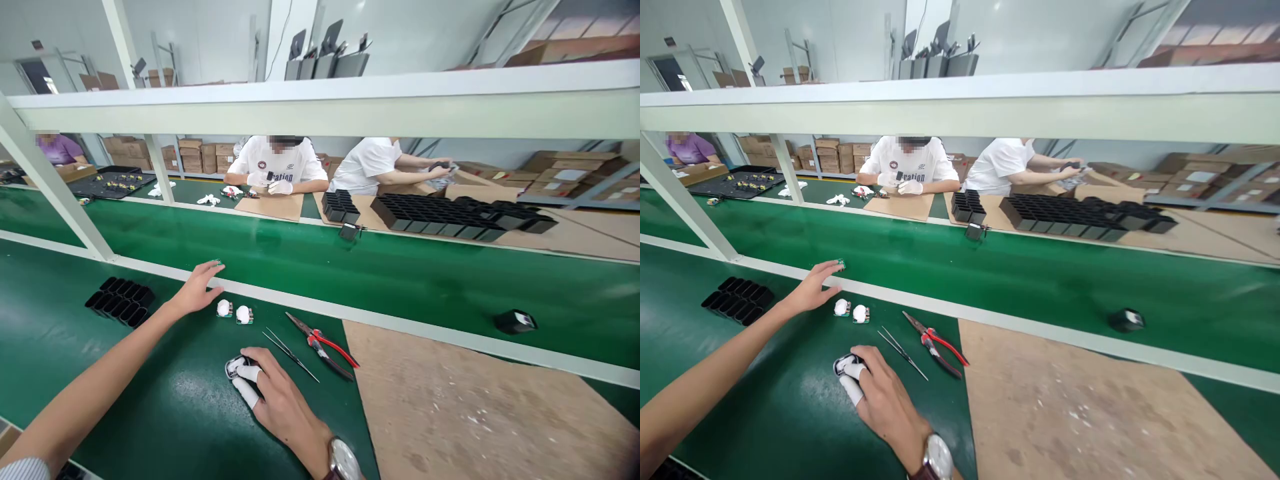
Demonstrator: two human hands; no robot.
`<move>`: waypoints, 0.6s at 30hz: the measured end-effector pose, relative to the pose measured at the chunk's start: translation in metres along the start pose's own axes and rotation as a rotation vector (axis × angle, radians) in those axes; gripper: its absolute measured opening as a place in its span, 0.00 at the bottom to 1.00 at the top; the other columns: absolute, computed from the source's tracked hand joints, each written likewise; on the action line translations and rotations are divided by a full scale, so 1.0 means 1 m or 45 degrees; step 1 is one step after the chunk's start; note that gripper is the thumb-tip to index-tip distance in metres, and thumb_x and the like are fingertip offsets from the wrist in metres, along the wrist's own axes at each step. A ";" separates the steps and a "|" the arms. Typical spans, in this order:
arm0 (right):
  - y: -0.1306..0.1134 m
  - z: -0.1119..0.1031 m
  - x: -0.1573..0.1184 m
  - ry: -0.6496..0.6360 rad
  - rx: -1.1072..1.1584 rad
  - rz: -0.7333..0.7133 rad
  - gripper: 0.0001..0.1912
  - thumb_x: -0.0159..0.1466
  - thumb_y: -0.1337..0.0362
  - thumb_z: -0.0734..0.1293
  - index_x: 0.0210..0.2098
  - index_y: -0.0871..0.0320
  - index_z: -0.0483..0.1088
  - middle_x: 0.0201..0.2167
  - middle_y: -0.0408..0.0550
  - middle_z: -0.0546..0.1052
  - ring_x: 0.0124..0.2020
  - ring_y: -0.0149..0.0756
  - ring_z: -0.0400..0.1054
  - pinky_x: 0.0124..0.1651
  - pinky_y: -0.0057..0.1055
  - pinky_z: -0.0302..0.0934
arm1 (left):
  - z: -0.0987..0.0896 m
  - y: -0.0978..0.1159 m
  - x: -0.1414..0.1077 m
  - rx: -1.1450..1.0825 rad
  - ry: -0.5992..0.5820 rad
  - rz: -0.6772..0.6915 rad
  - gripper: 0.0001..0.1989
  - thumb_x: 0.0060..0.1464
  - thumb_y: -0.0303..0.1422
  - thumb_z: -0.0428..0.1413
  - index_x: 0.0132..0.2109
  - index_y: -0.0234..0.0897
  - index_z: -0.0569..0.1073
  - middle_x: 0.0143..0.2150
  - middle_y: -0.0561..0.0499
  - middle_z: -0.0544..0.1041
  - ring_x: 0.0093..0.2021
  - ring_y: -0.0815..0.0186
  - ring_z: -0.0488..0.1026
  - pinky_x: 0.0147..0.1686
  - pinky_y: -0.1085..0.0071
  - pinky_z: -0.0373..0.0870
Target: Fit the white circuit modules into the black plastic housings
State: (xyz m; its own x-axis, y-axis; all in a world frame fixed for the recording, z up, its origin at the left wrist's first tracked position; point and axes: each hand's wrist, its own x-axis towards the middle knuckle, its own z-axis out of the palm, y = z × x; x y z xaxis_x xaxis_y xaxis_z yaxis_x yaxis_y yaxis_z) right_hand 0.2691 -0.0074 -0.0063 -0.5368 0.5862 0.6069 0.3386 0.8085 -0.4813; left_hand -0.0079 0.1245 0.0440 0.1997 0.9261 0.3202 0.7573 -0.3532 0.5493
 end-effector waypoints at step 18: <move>-0.001 0.002 -0.001 0.003 0.112 0.044 0.12 0.72 0.73 0.64 0.52 0.55 0.71 0.52 0.55 0.76 0.50 0.42 0.75 0.49 0.39 0.75 | -0.014 0.023 -0.033 0.069 -0.216 -0.165 0.30 0.73 0.53 0.41 0.33 0.38 0.75 0.26 0.51 0.79 0.27 0.62 0.76 0.33 0.70 0.71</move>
State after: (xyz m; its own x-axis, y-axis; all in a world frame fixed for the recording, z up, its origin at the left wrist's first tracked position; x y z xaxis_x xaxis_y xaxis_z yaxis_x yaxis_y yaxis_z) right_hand 0.2674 -0.0089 -0.0078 -0.5241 0.6136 0.5906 0.2874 0.7802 -0.5556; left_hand -0.0059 0.0841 0.0574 0.1968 0.9739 0.1129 0.8148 -0.2265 0.5337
